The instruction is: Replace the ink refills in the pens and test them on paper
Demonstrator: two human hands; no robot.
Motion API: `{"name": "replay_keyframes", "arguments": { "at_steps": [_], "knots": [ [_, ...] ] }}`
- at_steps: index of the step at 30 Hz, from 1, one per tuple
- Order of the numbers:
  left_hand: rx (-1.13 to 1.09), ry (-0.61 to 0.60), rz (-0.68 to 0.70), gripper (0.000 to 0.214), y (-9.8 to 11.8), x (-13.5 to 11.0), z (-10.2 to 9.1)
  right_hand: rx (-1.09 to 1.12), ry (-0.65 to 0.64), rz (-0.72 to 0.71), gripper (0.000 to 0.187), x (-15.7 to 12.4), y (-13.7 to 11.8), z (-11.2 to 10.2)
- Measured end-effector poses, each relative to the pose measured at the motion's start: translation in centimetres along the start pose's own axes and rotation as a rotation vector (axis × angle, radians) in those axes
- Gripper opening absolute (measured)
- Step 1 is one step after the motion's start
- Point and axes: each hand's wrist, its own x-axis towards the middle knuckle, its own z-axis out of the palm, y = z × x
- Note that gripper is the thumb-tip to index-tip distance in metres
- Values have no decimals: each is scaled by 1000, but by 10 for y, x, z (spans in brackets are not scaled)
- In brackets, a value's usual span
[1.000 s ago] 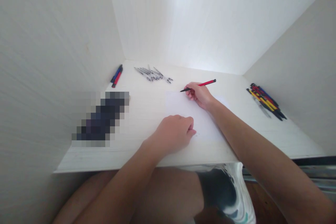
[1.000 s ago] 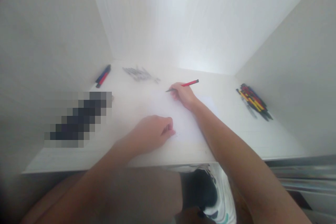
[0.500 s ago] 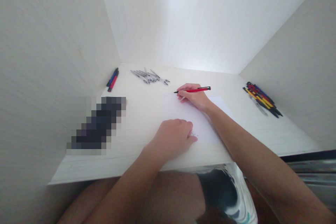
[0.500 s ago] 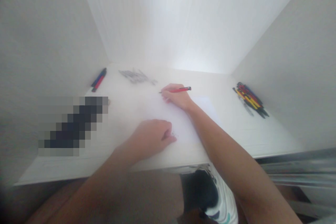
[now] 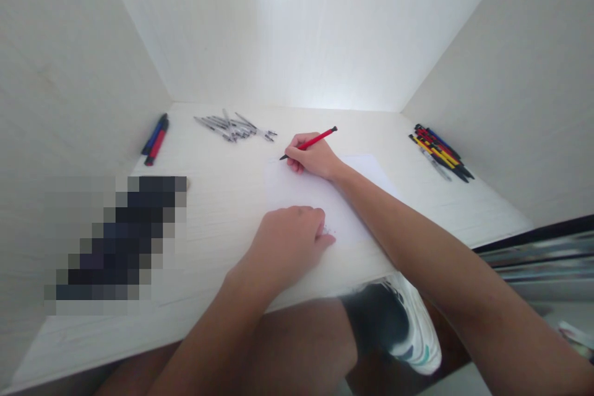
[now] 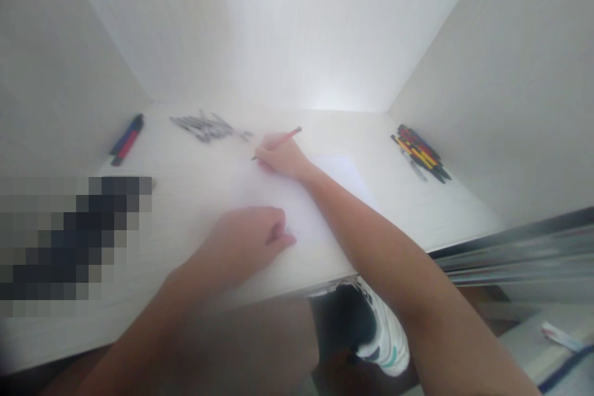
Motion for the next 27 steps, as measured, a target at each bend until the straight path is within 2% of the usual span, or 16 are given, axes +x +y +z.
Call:
{"name": "replay_keyframes", "arguments": {
  "at_steps": [7, 27],
  "knots": [
    [-6, -9, -16, 25, 2, 1, -2, -36, 10, -16, 19, -4, -7, 0],
    [-4, 17, -34, 25, 3, 2, 1, -76, -3, -37, 17, -2, -3, 2]
  ]
}}
